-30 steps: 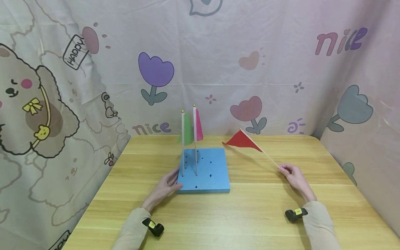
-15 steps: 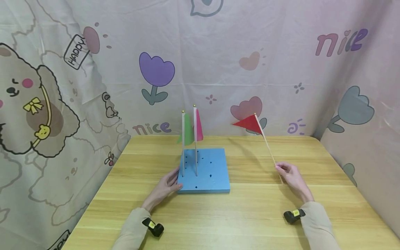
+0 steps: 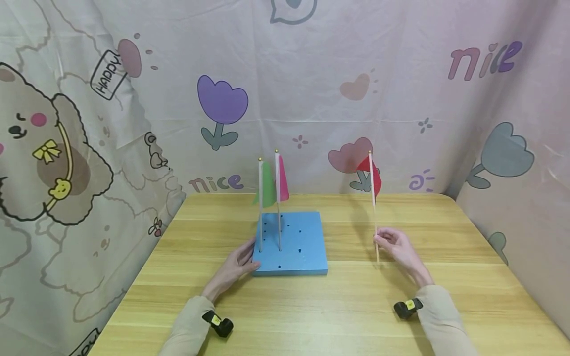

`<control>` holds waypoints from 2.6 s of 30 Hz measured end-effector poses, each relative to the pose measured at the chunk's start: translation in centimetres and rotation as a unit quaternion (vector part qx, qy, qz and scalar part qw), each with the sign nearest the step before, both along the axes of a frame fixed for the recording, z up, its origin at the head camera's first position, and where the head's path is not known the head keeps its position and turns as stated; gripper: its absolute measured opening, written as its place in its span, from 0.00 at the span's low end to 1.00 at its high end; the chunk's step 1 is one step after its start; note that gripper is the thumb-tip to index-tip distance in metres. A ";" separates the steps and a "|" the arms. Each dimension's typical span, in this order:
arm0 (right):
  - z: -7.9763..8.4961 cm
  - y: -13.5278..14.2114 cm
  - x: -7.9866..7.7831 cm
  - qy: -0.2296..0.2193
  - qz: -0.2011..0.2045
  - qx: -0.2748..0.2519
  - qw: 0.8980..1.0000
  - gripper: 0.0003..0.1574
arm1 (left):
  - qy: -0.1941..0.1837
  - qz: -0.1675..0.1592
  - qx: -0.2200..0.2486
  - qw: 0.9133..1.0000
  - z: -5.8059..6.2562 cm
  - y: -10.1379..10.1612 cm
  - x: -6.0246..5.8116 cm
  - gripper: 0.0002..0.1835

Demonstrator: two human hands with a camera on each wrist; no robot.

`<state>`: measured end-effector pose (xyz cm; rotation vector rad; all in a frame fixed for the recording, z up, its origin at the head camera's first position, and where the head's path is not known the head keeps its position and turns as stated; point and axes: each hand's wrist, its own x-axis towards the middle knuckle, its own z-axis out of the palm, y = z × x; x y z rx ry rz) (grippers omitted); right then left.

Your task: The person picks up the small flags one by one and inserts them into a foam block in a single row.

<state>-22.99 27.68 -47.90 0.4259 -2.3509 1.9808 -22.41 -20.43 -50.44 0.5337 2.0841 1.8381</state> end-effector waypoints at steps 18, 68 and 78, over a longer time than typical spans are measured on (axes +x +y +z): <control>1.7 -6.2 -0.8 0.022 0.053 -0.042 0.997 0.06 | -0.014 0.005 -0.002 1.000 0.2 0.1 0.1 0.46; 4.3 -17.9 -2.3 0.075 0.066 0.005 0.995 0.12 | -0.008 0.010 -0.012 1.000 -0.1 0.0 -0.1 0.46; 1.5 -18.1 -3.7 0.105 0.053 0.004 0.993 0.13 | -0.006 0.007 -0.011 1.000 -0.1 0.0 -0.1 0.46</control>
